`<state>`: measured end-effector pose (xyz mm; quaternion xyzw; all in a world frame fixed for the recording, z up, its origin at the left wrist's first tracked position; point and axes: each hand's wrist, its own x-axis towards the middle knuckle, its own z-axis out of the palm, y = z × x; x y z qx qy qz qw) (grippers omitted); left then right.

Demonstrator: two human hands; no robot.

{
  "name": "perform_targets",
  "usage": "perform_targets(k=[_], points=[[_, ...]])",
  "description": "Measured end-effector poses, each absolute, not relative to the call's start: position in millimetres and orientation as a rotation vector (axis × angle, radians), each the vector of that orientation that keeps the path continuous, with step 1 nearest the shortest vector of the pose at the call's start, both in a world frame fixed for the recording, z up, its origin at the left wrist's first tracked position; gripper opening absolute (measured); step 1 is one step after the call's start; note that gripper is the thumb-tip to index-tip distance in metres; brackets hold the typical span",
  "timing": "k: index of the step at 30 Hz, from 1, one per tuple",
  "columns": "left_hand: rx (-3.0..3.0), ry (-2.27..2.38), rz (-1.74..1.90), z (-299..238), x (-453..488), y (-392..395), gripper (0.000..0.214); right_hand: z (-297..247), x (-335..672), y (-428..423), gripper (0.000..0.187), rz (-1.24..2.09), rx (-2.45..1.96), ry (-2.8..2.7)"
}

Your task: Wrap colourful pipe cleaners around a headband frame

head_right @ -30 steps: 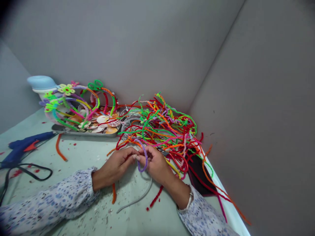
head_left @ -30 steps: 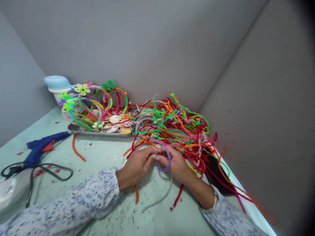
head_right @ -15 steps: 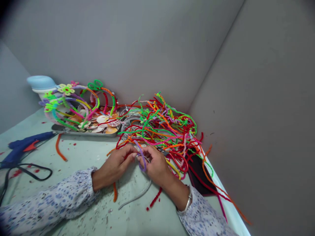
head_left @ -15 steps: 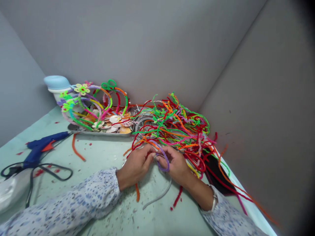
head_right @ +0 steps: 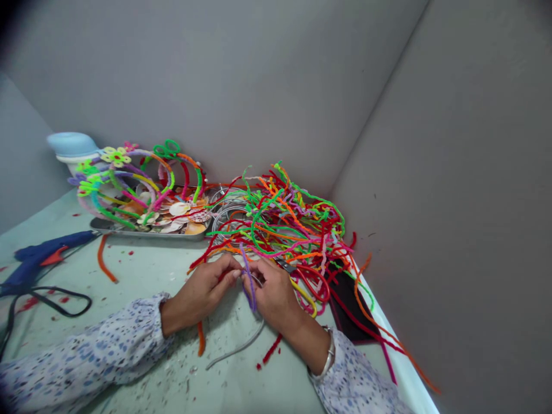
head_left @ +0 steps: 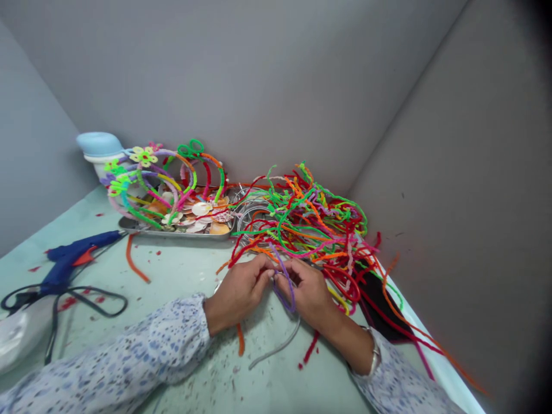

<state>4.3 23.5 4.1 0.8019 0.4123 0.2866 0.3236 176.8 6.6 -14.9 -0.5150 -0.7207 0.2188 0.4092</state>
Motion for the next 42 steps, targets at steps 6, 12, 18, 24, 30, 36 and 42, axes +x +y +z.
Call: perform_targets(k=[6, 12, 18, 24, 30, 36, 42], points=[[2.127, 1.085, 0.747, 2.8, 4.4, 24.4, 0.014, -19.9, 177.3, 6.3, 0.006, 0.471, -1.314, -1.848], [2.134, 1.081, 0.740, 3.6, 4.8, 23.3, 0.015, -21.1, 176.8, 5.8, 0.006, 0.429, -1.319, -1.851], [2.140, 1.078, 0.761, 4.0, 4.7, 21.8, 0.014, -16.2, 173.5, 4.5, 0.009, 0.406, -1.347, -1.823], [1.955, 1.060, 0.812, 1.3, 5.1, 25.7, 0.011, -17.7, 175.2, 8.1, 0.008, 0.840, -1.250, -1.675], [1.589, 0.977, 0.908, -7.2, 5.3, 36.7, 0.016, -13.0, 178.1, 13.5, 0.022, 1.293, -1.065, -1.315], [1.719, 1.048, 0.902, -8.7, 4.3, 36.4, 0.020, -13.4, 178.7, 13.3, 0.023, 1.307, -1.091, -1.231], [2.063, 1.164, 0.879, -5.0, 3.9, 30.7, 0.017, -14.0, 177.1, 11.4, 0.023, 1.273, -1.121, -1.271]])
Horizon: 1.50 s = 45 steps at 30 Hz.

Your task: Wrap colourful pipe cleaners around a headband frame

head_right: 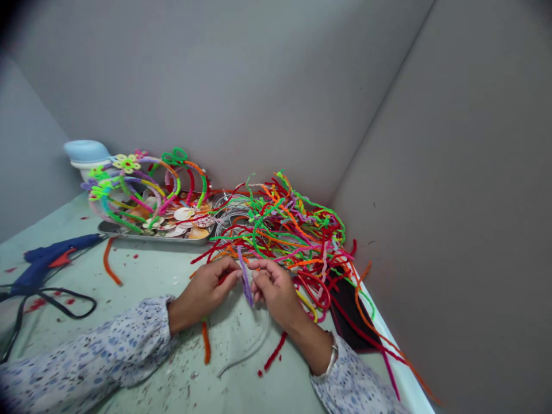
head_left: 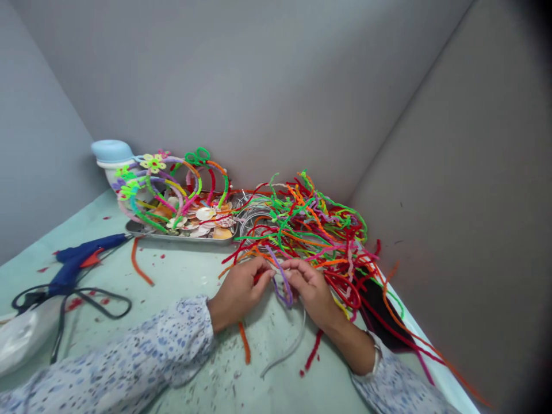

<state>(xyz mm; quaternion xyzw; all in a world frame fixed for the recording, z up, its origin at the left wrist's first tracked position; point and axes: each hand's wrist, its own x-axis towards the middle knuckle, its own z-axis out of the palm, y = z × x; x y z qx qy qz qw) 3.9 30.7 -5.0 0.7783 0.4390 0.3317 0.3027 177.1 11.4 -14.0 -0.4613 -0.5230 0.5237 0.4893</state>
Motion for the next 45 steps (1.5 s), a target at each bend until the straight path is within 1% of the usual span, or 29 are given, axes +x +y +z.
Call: perform_targets(k=[12, 32, 41, 43, 45], points=[[2.362, 1.219, 0.745, -4.6, 4.6, 28.2, 0.016, -15.1, 180.0, 11.8, 0.022, 1.309, -1.064, -1.245], [2.305, 1.167, 0.803, -8.3, 1.9, 33.5, 0.015, -13.8, 177.5, 14.0, 0.023, 1.342, -1.095, -1.222], [2.199, 1.111, 0.856, -5.6, 1.1, 28.7, 0.014, -10.3, 178.2, 10.9, 0.014, 1.358, -1.072, -1.246], [2.144, 1.068, 0.873, -5.7, 1.0, 29.8, 0.016, -13.0, 179.6, 10.8, 0.018, 1.414, -1.024, -1.228], [2.090, 1.026, 0.886, -6.6, 1.4, 31.5, 0.018, -16.9, 181.0, 11.9, 0.027, 1.478, -0.970, -1.204]])
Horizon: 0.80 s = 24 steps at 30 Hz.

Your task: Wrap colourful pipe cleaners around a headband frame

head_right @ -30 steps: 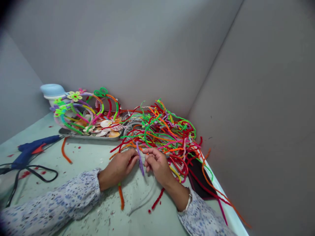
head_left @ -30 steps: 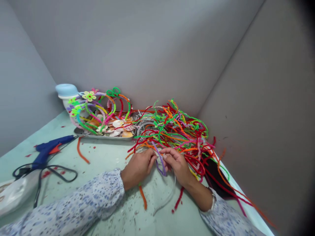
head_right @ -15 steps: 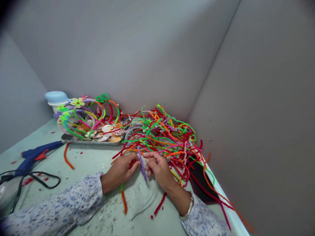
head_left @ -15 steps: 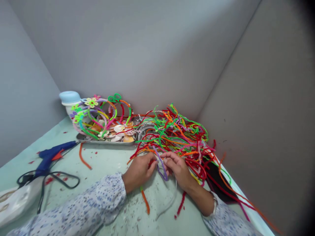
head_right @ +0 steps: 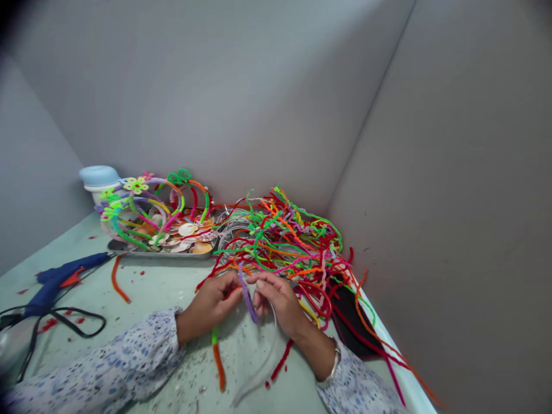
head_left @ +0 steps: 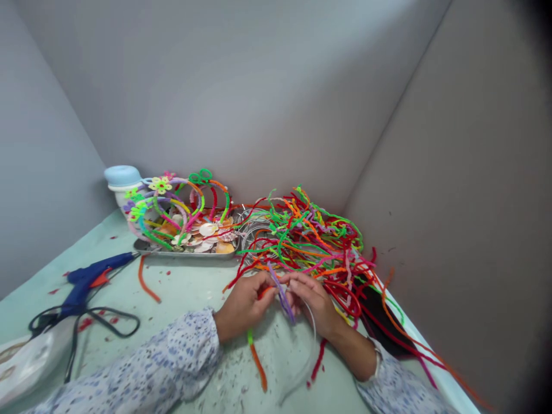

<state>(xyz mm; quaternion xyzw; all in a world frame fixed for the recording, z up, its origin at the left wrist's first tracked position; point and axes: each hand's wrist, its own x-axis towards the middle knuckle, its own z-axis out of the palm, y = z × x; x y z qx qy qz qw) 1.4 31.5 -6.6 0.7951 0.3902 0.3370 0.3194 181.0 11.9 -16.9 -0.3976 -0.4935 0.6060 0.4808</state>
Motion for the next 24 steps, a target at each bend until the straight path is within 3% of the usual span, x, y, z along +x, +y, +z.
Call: perform_targets(k=[3, 7, 11, 15, 20, 24], points=[[1.906, 0.929, 0.850, -8.4, 2.8, 32.2, 0.023, -21.6, 182.0, 15.5, 0.036, 1.466, -0.951, -1.154], [1.590, 0.759, 0.738, -6.6, 6.0, 21.6, 0.026, -19.2, 180.2, 17.8, 0.032, 1.359, -1.037, -1.194], [1.844, 0.705, 0.653, 2.3, 8.5, 3.7, 0.019, -13.7, 178.5, 15.1, 0.031, 1.335, -1.036, -1.268], [1.859, 0.800, 0.838, 9.2, 8.6, 0.6, 0.017, -15.3, 179.6, 14.9, 0.030, 1.369, -0.976, -1.247], [1.365, 0.980, 1.146, 8.2, 8.7, 22.4, 0.022, -20.6, 178.9, 16.3, 0.026, 1.386, -1.004, -1.278], [1.162, 1.044, 1.194, 4.5, 10.2, 33.9, 0.026, -22.6, 173.6, 12.9, 0.023, 1.404, -1.019, -1.417]])
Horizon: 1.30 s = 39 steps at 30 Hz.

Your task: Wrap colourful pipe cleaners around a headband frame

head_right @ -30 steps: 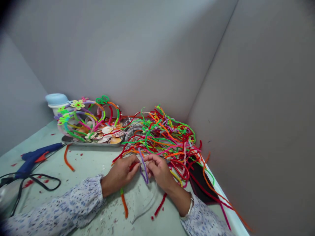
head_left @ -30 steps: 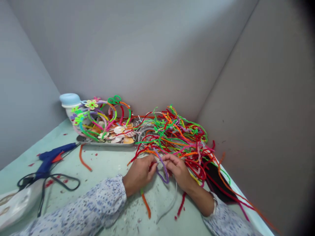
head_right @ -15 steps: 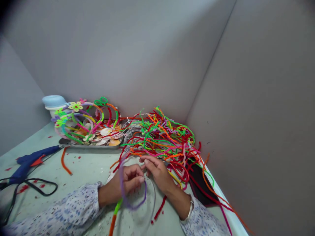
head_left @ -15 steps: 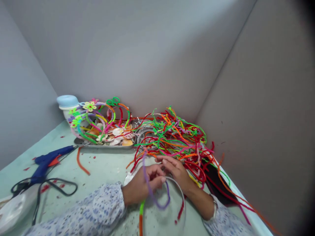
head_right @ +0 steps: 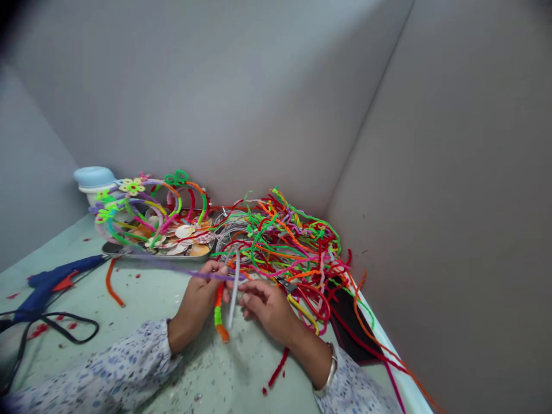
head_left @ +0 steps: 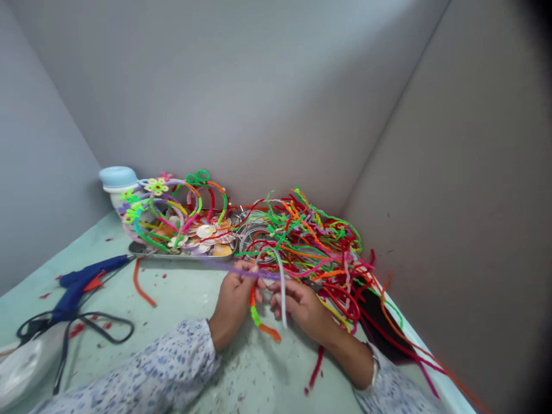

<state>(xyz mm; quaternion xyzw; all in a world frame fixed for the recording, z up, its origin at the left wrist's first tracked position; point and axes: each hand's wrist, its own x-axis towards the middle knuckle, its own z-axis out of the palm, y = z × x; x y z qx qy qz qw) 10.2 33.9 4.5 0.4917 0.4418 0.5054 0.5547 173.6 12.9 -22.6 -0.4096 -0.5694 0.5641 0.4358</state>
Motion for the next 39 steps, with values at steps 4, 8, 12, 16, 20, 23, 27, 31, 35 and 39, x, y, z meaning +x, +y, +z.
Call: perform_targets(k=[4, 8, 12, 16, 20, 23, 27, 31, 35, 39], points=[[1.140, 1.082, 1.162, -2.4, 10.5, 35.0, 0.025, -21.5, 169.0, 6.6, 0.021, 1.252, -1.079, -1.624], [1.156, 1.141, 1.161, -9.1, 9.3, 36.1, 0.021, -19.5, 168.4, 1.4, 0.022, 1.102, -1.110, -1.750], [1.192, 1.151, 1.148, -12.6, 9.7, 36.5, 0.023, -20.2, 170.0, 0.4, 0.037, 1.006, -1.072, -1.829], [1.204, 1.141, 1.130, -14.5, 12.6, 35.9, 0.023, -22.9, 170.9, 2.2, 0.034, 0.873, -0.978, -1.897], [1.203, 1.136, 1.118, -15.0, 13.3, 37.0, 0.023, -22.0, 170.3, 0.6, 0.018, 0.816, -0.908, -1.875], [1.206, 1.122, 1.127, -15.4, 11.4, 38.2, 0.024, -21.5, 170.6, -1.0, 0.018, 0.983, -0.958, -1.703], [1.211, 1.081, 1.142, -15.6, 9.7, 39.6, 0.028, -23.8, 172.6, 2.5, 0.020, 1.188, -0.983, -1.374], [1.205, 1.058, 1.130, -15.4, 10.5, 41.1, 0.029, -24.5, 174.8, 7.9, 0.019, 1.250, -0.959, -1.234], [1.198, 1.063, 1.116, -16.0, 11.9, 42.0, 0.029, -23.9, 174.3, 9.7, 0.023, 1.234, -0.986, -1.204], [1.200, 1.064, 1.092, -16.9, 12.3, 40.5, 0.027, -25.1, 171.4, 10.5, 0.028, 1.184, -1.089, -1.236]])
